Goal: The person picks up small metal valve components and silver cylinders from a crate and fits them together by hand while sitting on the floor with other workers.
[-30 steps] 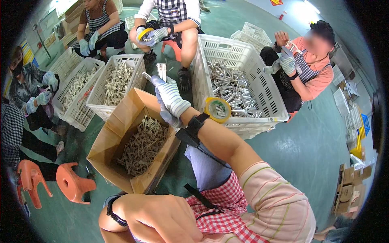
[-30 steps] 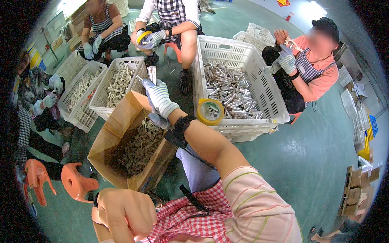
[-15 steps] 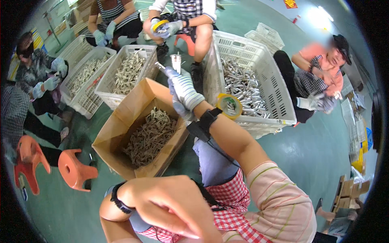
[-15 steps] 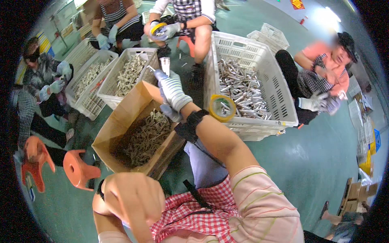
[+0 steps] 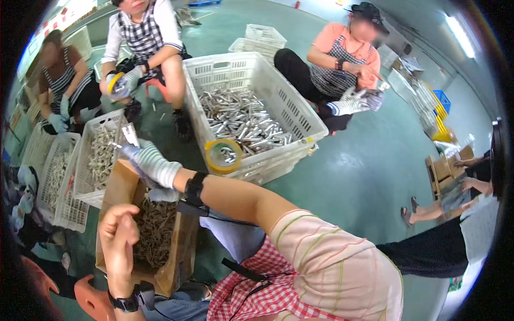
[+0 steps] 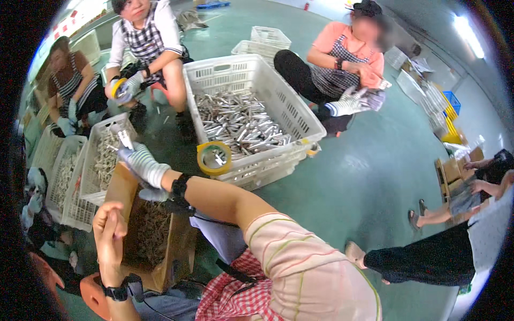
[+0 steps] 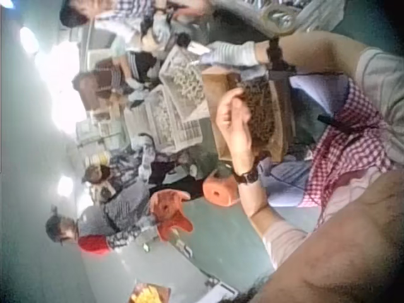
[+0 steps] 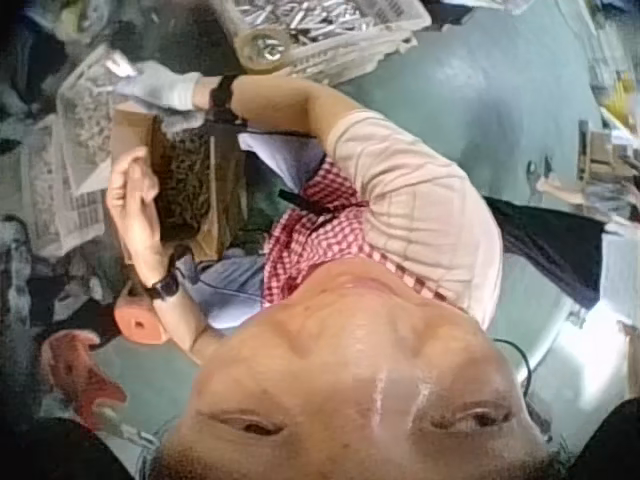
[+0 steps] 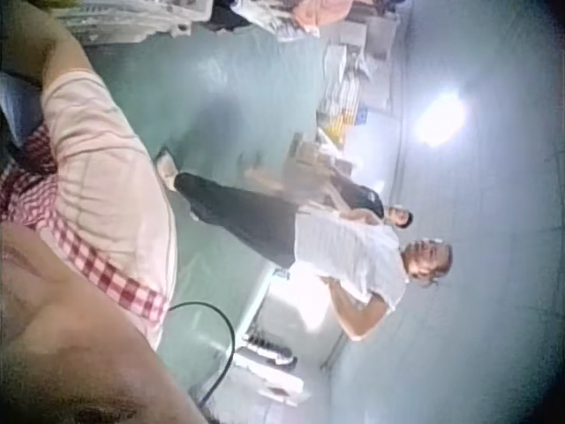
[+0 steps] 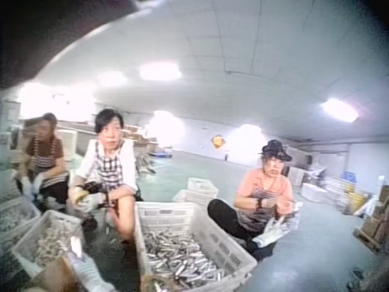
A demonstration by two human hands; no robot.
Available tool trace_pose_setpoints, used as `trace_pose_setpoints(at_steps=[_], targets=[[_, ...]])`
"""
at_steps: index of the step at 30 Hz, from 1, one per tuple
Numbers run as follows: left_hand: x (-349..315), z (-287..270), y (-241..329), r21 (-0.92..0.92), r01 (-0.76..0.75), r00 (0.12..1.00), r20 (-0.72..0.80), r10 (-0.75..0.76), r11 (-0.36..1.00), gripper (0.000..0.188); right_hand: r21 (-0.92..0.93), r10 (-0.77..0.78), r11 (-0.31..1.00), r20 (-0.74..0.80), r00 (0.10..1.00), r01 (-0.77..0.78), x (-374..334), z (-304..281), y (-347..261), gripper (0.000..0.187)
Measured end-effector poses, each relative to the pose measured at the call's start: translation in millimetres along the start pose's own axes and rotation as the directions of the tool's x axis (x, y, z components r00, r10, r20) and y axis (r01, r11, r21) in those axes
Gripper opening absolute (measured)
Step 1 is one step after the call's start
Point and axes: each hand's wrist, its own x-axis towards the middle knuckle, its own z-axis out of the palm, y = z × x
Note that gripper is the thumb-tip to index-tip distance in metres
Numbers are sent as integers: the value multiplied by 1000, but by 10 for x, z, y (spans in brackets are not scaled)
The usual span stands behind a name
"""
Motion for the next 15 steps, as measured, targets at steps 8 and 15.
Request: trace_pose_setpoints(at_steps=[8,15], targets=[[131,-476,-955,187,110,936,-350,-38,976,33,127,249,954,175,953,-273,-293,159,-198,21],[52,-455,-954,94,110,965,-247,-84,989,52,47,217,968,332,918,-246,-447,254,-211,26]])
